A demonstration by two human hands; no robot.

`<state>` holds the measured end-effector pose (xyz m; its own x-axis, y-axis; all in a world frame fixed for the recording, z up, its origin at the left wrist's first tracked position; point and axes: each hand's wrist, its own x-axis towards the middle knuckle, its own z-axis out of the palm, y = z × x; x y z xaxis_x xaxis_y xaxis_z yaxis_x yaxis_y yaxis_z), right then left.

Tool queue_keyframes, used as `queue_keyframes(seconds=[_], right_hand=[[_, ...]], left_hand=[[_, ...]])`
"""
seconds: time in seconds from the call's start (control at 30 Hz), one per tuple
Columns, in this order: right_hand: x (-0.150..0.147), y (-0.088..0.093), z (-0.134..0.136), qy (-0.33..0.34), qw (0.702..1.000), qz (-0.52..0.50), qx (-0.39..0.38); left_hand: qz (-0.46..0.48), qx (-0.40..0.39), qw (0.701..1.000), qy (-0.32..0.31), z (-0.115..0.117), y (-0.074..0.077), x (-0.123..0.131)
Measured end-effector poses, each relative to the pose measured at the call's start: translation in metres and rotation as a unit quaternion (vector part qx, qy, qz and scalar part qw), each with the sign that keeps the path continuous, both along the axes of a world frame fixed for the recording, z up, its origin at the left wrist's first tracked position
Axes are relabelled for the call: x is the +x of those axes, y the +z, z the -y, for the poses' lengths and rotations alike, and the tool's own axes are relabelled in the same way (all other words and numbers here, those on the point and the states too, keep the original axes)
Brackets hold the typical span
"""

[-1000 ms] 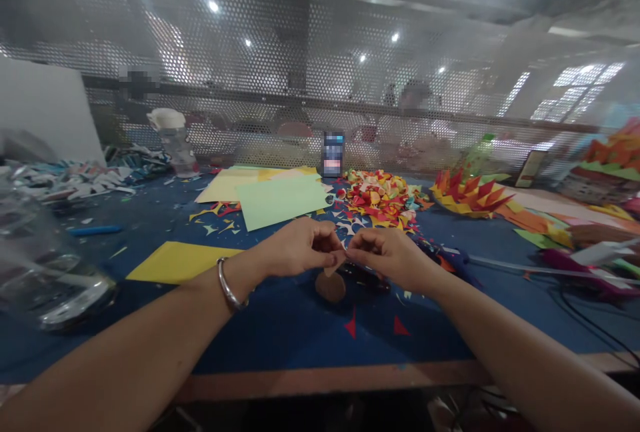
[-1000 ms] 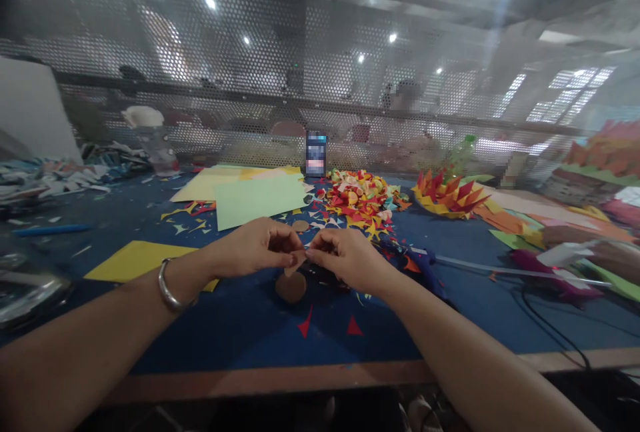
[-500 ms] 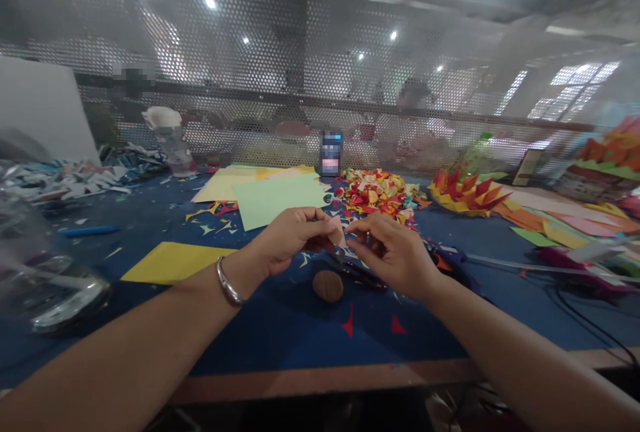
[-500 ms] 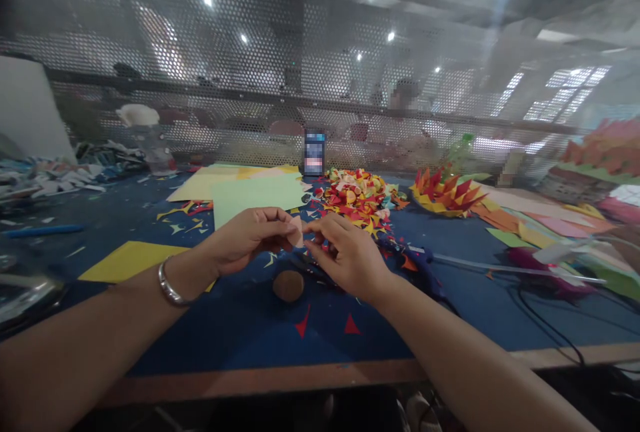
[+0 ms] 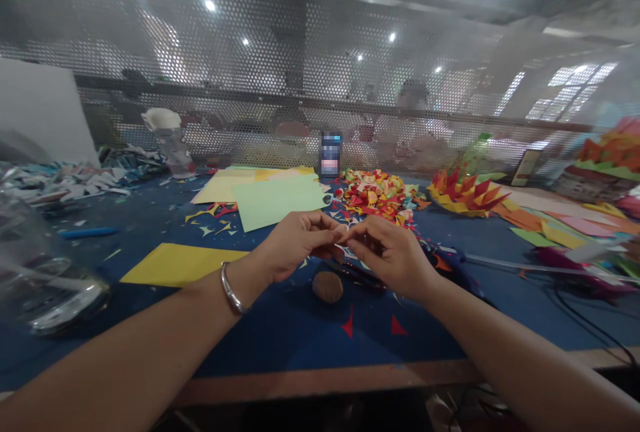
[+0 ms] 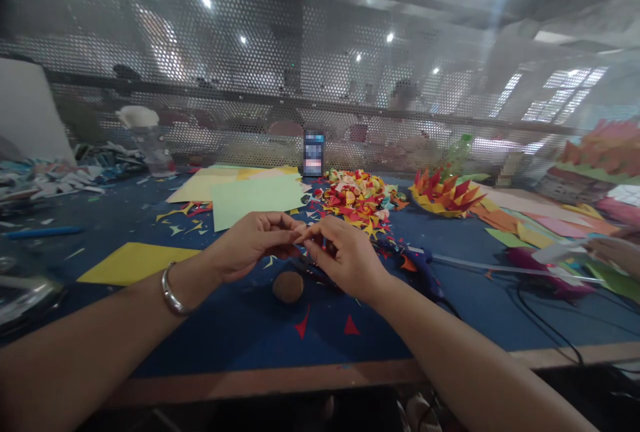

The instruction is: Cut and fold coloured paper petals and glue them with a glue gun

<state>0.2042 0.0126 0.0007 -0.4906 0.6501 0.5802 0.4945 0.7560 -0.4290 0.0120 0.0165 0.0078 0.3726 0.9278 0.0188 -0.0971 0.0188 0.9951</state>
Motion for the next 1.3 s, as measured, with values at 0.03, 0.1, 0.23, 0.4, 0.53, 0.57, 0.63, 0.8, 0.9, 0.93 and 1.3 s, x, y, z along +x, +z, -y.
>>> queue_keyframes(seconds=[0.03,0.1,0.23,0.4,0.53,0.57,0.63,0.8,0.9,0.93,1.3], right_hand=[[0.000,-0.001,-0.001,-0.001,1.000,-0.015,-0.025],[-0.001,-0.002,-0.002,0.002,0.996,-0.050,-0.070],[-0.001,-0.004,-0.006,0.001,0.989,-0.094,-0.114],[-0.001,-0.005,-0.007,-0.017,0.987,-0.093,-0.132],[-0.002,-0.004,-0.006,-0.019,0.986,-0.096,-0.133],[-0.002,-0.004,-0.006,-0.023,0.987,-0.093,-0.133],[-0.002,-0.004,-0.006,-0.026,0.987,-0.090,-0.130],[-0.001,-0.005,-0.007,-0.024,0.988,-0.088,-0.121],[-0.001,-0.005,-0.007,-0.026,0.989,-0.084,-0.123],[-0.001,-0.005,-0.007,-0.027,0.989,-0.082,-0.122],[-0.002,-0.002,-0.005,-0.017,0.986,-0.090,-0.141]], left_hand=[[0.000,0.007,1.000,0.003,0.000,-0.001,0.001],[0.003,0.017,1.000,0.012,0.001,-0.002,0.003],[0.005,0.050,0.999,0.006,0.003,-0.004,0.006],[-0.017,0.101,0.995,0.006,0.001,-0.010,0.005],[-0.050,0.133,0.990,0.018,-0.001,-0.013,0.004],[-0.060,0.140,0.988,0.020,-0.001,-0.013,0.004],[-0.077,0.151,0.985,0.024,0.000,-0.012,0.004],[-0.098,0.174,0.979,0.035,0.001,-0.011,0.004],[-0.118,0.200,0.972,0.041,0.000,-0.013,0.004],[-0.128,0.212,0.968,0.044,-0.001,-0.014,0.004],[-0.287,0.360,0.883,0.093,0.007,-0.007,0.002]])
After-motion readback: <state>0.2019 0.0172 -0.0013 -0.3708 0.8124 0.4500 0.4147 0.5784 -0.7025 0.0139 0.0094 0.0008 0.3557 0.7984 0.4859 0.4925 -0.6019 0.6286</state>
